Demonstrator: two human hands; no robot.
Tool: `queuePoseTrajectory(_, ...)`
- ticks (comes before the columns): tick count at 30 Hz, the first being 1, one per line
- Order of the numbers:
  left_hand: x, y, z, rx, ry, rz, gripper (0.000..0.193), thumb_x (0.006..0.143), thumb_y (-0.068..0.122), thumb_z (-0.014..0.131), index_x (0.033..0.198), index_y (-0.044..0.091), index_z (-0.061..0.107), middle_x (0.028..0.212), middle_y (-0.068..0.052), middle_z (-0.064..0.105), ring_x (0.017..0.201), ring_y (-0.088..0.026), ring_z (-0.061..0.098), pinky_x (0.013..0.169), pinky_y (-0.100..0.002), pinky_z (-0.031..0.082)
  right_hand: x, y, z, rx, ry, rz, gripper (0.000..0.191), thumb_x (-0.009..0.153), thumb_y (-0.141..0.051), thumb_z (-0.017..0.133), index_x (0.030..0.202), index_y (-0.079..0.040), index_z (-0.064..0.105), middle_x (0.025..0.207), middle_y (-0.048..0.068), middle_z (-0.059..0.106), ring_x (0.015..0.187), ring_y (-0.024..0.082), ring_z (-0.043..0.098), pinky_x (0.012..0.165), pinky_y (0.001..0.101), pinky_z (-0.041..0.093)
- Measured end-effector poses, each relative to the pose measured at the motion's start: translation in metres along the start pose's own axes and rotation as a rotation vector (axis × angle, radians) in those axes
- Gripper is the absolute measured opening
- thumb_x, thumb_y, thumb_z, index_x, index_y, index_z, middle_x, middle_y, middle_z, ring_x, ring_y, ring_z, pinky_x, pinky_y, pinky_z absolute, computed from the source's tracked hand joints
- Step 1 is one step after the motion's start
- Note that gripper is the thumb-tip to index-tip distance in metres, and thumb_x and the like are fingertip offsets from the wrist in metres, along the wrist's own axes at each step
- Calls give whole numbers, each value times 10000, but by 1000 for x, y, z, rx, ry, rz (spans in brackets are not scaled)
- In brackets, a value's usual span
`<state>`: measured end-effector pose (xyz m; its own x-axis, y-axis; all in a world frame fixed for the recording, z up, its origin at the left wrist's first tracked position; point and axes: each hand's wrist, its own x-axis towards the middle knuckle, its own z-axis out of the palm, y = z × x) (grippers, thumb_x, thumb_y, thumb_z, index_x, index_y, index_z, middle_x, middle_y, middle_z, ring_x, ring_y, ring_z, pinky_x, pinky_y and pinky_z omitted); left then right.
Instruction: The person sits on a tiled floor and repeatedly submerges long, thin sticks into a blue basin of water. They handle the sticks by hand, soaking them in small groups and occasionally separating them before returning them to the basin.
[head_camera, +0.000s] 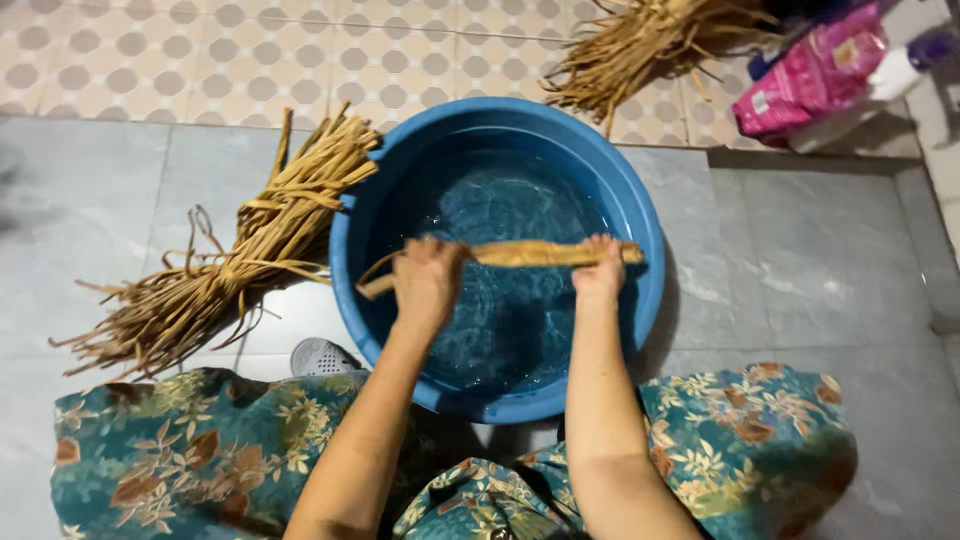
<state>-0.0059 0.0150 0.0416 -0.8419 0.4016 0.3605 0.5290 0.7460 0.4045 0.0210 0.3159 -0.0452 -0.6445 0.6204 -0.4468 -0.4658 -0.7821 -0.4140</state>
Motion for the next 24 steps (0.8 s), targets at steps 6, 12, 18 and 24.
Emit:
queuePoseTrajectory(6,14,41,-25,-96,411,57,351,894,255,755,1196,84,705,1232,-150,605,1191,-353,552,963,-513,437,-6,4,7,-245,110,-57,223,968,-376,693,967,-153,676,760,-28,626,596,110,529,486,273,389)
queuePoseTrajectory(12,-10,60,31,-471,-51,59,376,969,335,659,1279,121,646,1266,-98,621,1196,-314,599,1002,-472,483,-14,19,10,-14,76,14,172,982,-251,708,998,-88,655,867,54,683,730,152,646,657,277,555)
queuePoseTrajectory(18,8,28,85,-1444,-625,-842,520,993,556,435,1415,269,533,1325,46,641,1142,-209,633,925,-399,510,-54,97,30,-300,-307,107,190,960,-228,779,997,-54,714,872,90,711,736,163,648,602,263,490)
queuePoseTrajectory(24,29,-3,77,-1891,-212,-720,462,1021,379,614,1417,145,566,1285,-15,619,1112,-201,584,915,-424,505,-79,126,30,-570,-494,168,276,891,-155,779,1139,-63,703,1085,41,730,1010,171,691,883,348,546)
